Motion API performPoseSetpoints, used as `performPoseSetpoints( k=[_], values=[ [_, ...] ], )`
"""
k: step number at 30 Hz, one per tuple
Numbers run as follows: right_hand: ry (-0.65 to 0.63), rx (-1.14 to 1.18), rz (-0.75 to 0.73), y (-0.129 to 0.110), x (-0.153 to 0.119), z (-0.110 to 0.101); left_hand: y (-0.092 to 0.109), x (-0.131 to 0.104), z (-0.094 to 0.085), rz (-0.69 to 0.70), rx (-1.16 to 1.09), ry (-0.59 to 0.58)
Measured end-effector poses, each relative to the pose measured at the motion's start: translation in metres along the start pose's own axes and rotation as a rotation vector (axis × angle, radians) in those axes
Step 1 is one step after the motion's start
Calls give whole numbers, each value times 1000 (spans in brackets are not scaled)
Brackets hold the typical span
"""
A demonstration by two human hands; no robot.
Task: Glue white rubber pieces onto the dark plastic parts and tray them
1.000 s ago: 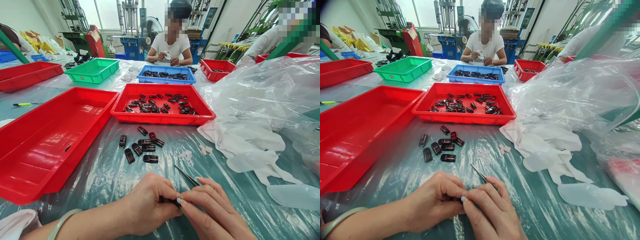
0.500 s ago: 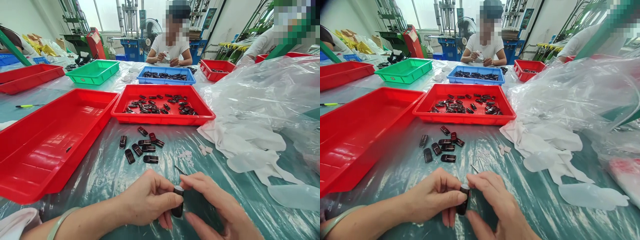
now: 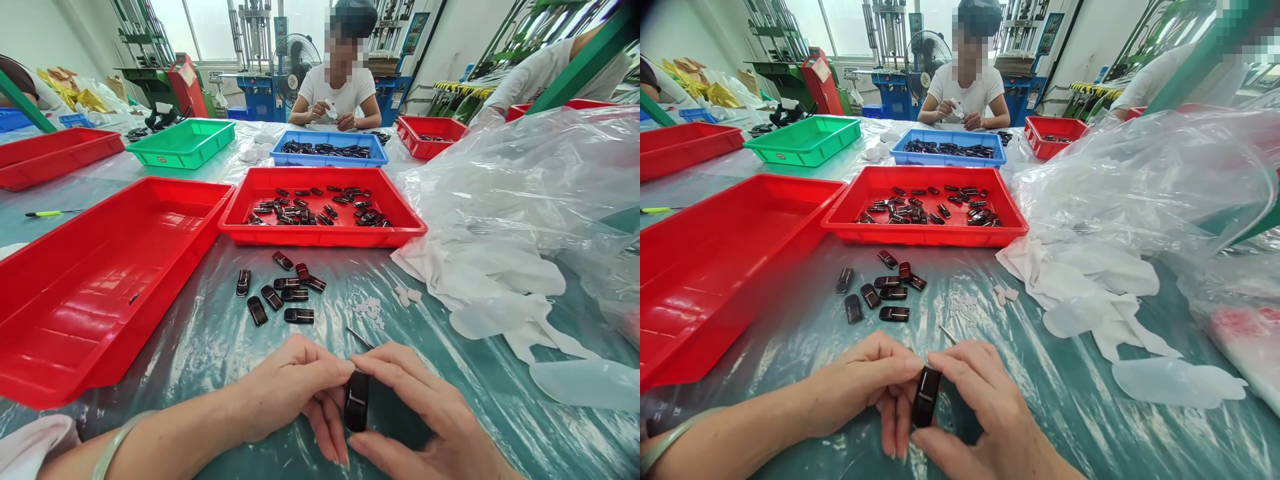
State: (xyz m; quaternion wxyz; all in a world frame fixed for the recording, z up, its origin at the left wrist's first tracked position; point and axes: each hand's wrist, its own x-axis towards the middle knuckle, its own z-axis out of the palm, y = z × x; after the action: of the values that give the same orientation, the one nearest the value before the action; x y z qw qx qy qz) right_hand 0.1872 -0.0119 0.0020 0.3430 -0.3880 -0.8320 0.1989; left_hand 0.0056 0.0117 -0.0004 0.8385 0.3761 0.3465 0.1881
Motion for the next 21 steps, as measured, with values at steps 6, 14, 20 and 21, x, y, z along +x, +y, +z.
performPoseSetpoints(
  k=[6, 14, 20, 21],
  values=[
    [39, -52, -124, 2, 0, 3, 4, -2, 4, -41, 98, 28],
    [19, -177, -295, 12, 0, 7, -2, 0, 4, -32, 209, 85],
    [28, -290, -241, 28, -9, 9, 11, -10, -2, 137, 459, 213],
    [26, -297, -247, 28, -9, 8, 17, -16, -2, 211, 564, 265]
  ],
)
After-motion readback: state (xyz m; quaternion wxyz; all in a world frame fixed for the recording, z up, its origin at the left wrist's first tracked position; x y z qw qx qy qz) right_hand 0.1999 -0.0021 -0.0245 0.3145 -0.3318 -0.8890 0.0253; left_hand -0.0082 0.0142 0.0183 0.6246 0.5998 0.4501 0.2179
